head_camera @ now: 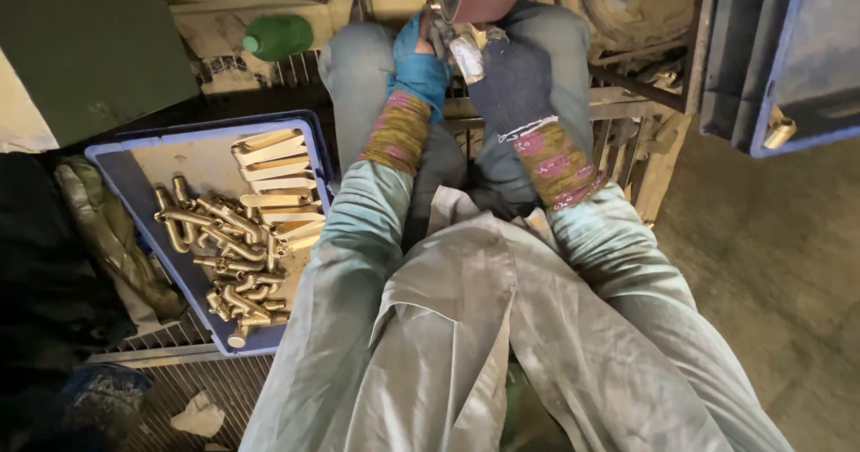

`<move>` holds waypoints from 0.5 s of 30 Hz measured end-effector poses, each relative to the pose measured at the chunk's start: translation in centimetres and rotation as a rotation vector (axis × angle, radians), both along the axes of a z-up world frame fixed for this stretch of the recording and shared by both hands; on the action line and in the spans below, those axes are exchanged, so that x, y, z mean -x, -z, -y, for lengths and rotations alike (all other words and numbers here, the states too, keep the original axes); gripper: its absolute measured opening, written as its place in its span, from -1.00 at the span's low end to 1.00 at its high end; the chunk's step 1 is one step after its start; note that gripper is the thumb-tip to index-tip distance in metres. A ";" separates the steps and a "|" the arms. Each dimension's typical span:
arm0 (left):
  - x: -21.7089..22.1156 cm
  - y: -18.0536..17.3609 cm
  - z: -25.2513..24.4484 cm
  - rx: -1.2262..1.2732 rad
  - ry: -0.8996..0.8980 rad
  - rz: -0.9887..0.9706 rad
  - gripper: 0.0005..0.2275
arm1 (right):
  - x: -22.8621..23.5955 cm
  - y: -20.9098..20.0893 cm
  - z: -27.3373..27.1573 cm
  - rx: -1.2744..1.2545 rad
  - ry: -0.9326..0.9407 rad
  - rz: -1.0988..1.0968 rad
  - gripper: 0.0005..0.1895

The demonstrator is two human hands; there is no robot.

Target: The person repeatedly picks up small brass-colored metal parts from a blue bin and rubs them against a rotating sanding belt. After each part is treated, it is placed into a separate bin to the right. The process is repeated continuously for many parts.

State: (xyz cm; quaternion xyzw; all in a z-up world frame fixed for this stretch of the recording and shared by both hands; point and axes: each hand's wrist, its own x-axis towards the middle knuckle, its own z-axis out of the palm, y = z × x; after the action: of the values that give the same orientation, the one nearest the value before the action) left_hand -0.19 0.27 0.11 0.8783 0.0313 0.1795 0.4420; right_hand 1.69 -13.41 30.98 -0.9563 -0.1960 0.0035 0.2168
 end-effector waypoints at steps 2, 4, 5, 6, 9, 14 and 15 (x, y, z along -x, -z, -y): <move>-0.1 0.1 0.0 0.142 -0.056 -0.182 -0.63 | -0.4 0.0 -0.1 0.008 -0.012 0.006 -0.65; -0.1 0.4 0.3 0.354 -0.086 -0.313 -0.72 | -0.6 0.4 0.1 0.046 -0.039 0.061 -0.61; -0.1 0.6 0.5 0.494 -0.085 -0.352 -0.76 | -0.7 0.6 0.2 0.064 -0.054 0.089 -0.57; 0.1 0.9 0.7 0.633 -0.085 -0.390 -0.79 | -0.6 1.0 0.2 0.059 -0.064 0.102 -0.57; -1.1 1.4 0.7 0.132 -0.114 0.075 -0.76 | -0.8 2.0 0.1 0.056 -0.089 0.156 -0.59; -5.2 -2.9 0.4 1.773 -0.338 -0.654 -0.67 | -1.6 0.8 -0.3 0.069 -0.062 0.008 -0.53; -5.2 -5.0 -0.1 1.733 -0.408 -0.775 -0.66 | -1.3 -0.4 0.0 0.071 -0.176 0.130 -0.61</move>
State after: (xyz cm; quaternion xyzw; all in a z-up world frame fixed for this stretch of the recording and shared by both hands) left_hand 5.01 0.37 5.13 0.2240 0.4477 -0.1344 0.8552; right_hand 3.00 -13.44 31.37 -0.9407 -0.2927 -0.0325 0.1683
